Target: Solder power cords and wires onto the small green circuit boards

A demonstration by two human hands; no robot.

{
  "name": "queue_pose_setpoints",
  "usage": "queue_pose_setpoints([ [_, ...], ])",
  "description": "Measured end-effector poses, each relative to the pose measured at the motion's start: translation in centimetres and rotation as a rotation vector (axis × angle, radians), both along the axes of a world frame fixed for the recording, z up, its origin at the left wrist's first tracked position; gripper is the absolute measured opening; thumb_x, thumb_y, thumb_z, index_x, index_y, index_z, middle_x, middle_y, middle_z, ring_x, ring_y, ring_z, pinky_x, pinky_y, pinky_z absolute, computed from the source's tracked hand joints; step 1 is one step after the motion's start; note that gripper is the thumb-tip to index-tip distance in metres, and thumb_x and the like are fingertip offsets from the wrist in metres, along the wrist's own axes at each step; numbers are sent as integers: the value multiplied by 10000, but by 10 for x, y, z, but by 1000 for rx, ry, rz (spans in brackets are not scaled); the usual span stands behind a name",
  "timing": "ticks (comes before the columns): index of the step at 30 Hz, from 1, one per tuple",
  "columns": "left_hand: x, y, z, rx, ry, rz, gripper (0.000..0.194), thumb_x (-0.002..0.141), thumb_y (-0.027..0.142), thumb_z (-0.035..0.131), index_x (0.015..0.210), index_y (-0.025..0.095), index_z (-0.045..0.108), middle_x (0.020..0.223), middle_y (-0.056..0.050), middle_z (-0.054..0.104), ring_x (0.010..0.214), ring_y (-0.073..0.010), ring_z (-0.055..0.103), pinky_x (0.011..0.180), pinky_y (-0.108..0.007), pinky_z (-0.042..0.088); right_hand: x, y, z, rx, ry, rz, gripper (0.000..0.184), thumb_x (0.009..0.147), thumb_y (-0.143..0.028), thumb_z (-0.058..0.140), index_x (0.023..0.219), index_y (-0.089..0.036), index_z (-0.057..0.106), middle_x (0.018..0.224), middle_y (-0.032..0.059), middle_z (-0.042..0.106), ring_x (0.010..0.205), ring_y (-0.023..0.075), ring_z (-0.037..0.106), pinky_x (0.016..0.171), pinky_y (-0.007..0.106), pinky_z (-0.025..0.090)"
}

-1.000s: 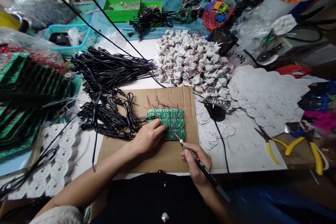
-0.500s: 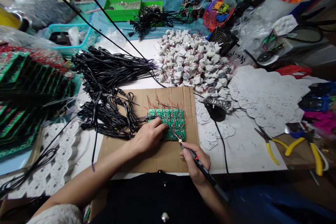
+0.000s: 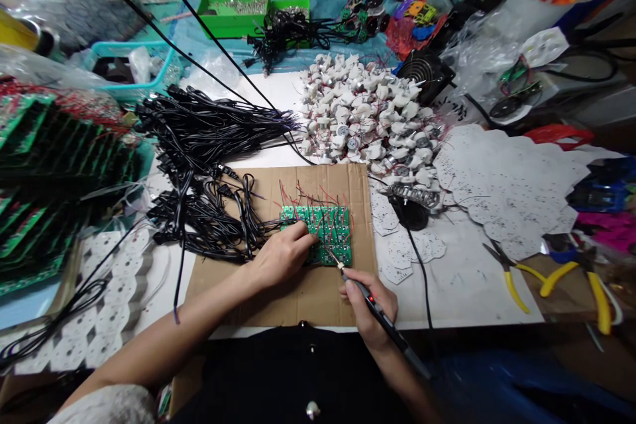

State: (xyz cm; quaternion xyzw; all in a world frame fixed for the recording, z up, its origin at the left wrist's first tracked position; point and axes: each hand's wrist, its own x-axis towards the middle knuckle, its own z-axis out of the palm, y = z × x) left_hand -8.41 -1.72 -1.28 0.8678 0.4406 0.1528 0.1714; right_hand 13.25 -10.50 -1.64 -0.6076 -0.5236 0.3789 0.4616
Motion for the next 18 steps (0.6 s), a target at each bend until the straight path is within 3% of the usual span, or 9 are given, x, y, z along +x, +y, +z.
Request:
queue_pose_setpoints([
  [6,0,1,0,-25,12,-5,262,946,91,435,1016,176,673,863,-41,511,696,-146,483,596,-240,432,3,-1,-4,37,-75,29,186,944,-335,623,1004,-233,767,719,21,769,593,173,736,635,278,629],
  [18,1,2,2,12,38,-10,258,940,85,423,1004,169,659,859,-44,518,697,-150,493,583,-242,425,3,-2,-9,35,-9,26,195,948,-314,617,1061,-231,752,749,14,778,612,165,752,598,253,639],
])
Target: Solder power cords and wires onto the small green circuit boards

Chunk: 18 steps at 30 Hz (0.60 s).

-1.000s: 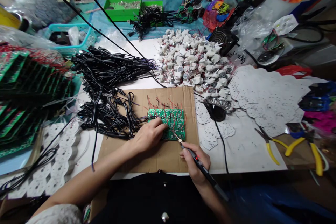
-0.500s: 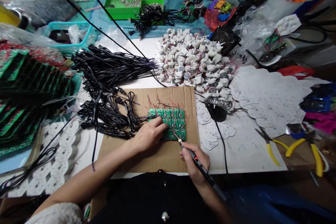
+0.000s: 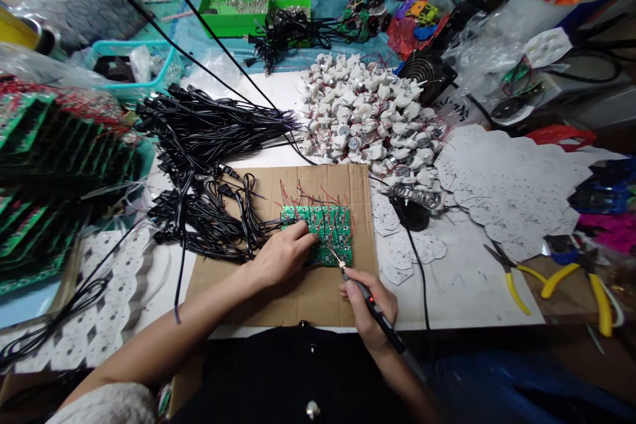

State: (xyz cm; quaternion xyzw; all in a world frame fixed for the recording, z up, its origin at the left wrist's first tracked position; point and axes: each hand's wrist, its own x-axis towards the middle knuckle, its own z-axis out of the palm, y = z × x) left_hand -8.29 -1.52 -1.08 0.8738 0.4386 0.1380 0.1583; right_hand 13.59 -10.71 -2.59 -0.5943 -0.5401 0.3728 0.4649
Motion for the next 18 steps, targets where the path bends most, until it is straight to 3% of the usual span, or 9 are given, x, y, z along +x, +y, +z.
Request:
queue_pose_setpoints([
  [12,0,0,-1,-38,19,8,250,937,87,429,1010,170,653,868,-45,518,722,-151,509,613,-240,452,-2,1,-1,7,-67,33,192,963,-307,610,1077,-233,745,797,31,791,690,176,773,647,260,650],
  [18,2,1,2,-80,46,9,257,948,99,419,1019,167,657,870,-48,510,729,-156,509,623,-248,455,-1,4,-1,182,-180,105,203,945,-215,616,1104,-251,736,842,26,791,735,178,773,737,291,651],
])
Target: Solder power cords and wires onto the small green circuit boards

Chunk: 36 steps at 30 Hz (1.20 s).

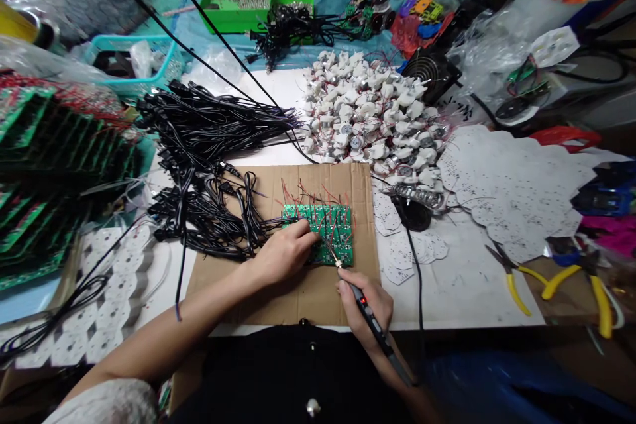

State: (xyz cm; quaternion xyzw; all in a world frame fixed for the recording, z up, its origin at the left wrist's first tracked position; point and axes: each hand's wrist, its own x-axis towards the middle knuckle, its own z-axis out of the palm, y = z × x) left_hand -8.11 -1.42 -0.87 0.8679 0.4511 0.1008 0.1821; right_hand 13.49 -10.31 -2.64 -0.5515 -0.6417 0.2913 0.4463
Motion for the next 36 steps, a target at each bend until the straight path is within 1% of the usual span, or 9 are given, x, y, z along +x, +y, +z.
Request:
queue_pose_setpoints([
  [2,0,0,1,-12,11,1,265,952,102,412,1022,166,660,873,-50,510,730,-157,508,622,-249,455,1,-1,-1,8,2,-3,197,944,-221,618,1100,-244,736,834,28,790,724,179,773,716,288,649],
  [6,0,0,1,-19,40,4,277,957,110,405,1033,166,666,896,-61,522,744,-164,515,632,-259,465,2,-6,-1,-67,68,-74,190,950,-246,611,1097,-235,732,814,24,790,668,171,766,671,279,647],
  [8,0,0,1,-23,53,3,281,961,114,402,1039,165,667,909,-66,529,751,-166,520,638,-264,469,2,-8,0,-80,94,-99,187,950,-254,609,1088,-235,732,796,18,787,650,169,762,664,280,647],
  [15,2,0,4,-49,81,10,279,969,122,400,1040,169,666,916,-65,528,750,-166,521,643,-266,469,1,-7,1,-98,149,-131,178,939,-270,627,1070,-237,744,777,11,786,626,163,757,645,269,646],
  [24,6,4,19,-83,151,1,256,952,94,398,1011,175,634,932,-68,518,751,-179,529,607,-273,459,2,-9,-2,-123,192,-139,189,935,-283,625,1071,-230,745,787,21,789,622,164,757,583,249,642],
  [27,7,6,22,-103,183,-16,277,942,77,396,1061,174,627,940,-69,519,745,-178,534,616,-276,470,2,-9,-3,-125,189,-141,187,937,-283,622,1066,-223,744,780,24,787,627,164,759,581,245,642],
  [30,7,8,22,-120,182,-13,344,941,79,402,1204,184,598,972,-67,528,732,-166,541,632,-270,482,3,-9,-2,-132,183,-143,194,938,-289,620,1065,-214,747,765,26,783,625,165,759,581,243,644],
  [32,7,8,21,-127,161,-2,346,966,117,403,1260,183,575,989,-67,528,736,-162,547,654,-273,496,3,-9,-2,-138,180,-145,204,936,-299,622,1066,-209,749,758,28,782,623,167,759,576,241,642],
  [36,8,6,19,-130,154,49,297,1014,195,366,1202,166,595,986,-75,515,754,-175,551,674,-290,511,4,-9,-2,-148,182,-140,212,943,-317,615,1065,-205,748,754,29,778,617,166,756,563,239,638],
])
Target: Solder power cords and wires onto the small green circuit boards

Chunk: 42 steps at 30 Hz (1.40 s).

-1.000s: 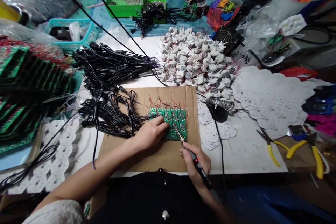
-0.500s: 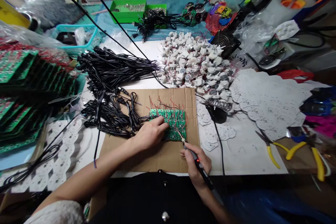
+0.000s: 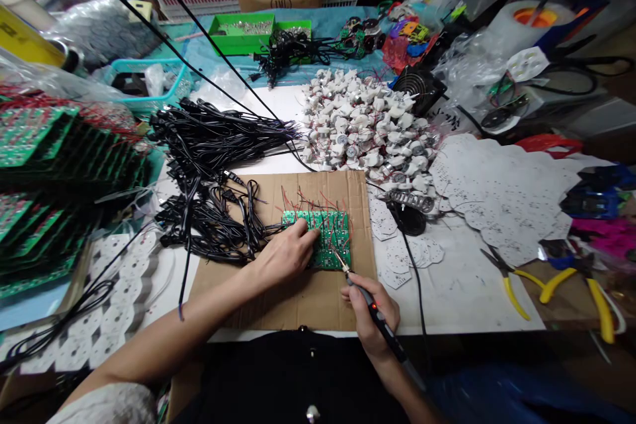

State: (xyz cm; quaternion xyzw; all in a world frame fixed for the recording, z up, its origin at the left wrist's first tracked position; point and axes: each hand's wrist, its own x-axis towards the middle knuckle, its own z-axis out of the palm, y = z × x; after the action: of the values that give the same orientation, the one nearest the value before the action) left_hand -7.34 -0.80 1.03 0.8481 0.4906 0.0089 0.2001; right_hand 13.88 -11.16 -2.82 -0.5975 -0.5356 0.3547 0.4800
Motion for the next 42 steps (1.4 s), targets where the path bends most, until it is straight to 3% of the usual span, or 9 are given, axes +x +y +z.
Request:
queue_pose_setpoints([
  [4,4,-1,1,23,15,49,314,1030,217,343,1218,169,591,1015,-86,524,781,-187,574,674,-296,510,0,0,0,-10,14,1,213,953,-335,611,1056,-205,745,755,33,775,611,168,754,568,248,643],
  [7,10,4,6,18,19,160,308,1052,319,364,1147,186,626,1036,-83,548,808,-192,610,696,-305,514,0,0,-1,-12,35,-10,219,951,-349,616,1054,-204,743,746,30,773,599,169,752,566,253,642],
  [10,19,17,13,-10,54,273,270,1024,362,453,1054,189,658,1056,-83,588,858,-217,648,707,-323,514,0,0,-1,-23,55,-18,223,949,-357,619,1052,-204,744,751,29,775,603,174,754,570,263,644],
  [15,31,39,18,-91,68,348,160,932,320,588,935,188,678,1052,-67,660,943,-247,678,746,-335,514,0,0,1,-38,71,-38,244,947,-384,616,1031,-198,749,739,34,772,585,172,744,559,265,638],
  [25,33,47,20,-173,116,269,214,934,221,503,980,145,698,1054,-126,703,967,-255,698,863,-363,536,-1,2,0,-33,82,-59,256,941,-396,624,1028,-190,750,728,39,768,583,175,742,555,266,638],
  [36,42,38,11,-30,151,195,229,885,57,454,1027,101,628,1048,-176,639,914,-278,676,803,-390,547,-1,2,-1,-44,98,-75,261,935,-403,633,1019,-187,751,726,40,770,574,177,741,543,268,635],
  [42,28,29,9,22,211,231,191,927,113,440,1034,100,598,1013,-165,621,891,-277,656,746,-370,528,-1,2,1,-52,114,-100,268,930,-413,636,1012,-186,755,720,39,767,570,179,738,545,276,636],
])
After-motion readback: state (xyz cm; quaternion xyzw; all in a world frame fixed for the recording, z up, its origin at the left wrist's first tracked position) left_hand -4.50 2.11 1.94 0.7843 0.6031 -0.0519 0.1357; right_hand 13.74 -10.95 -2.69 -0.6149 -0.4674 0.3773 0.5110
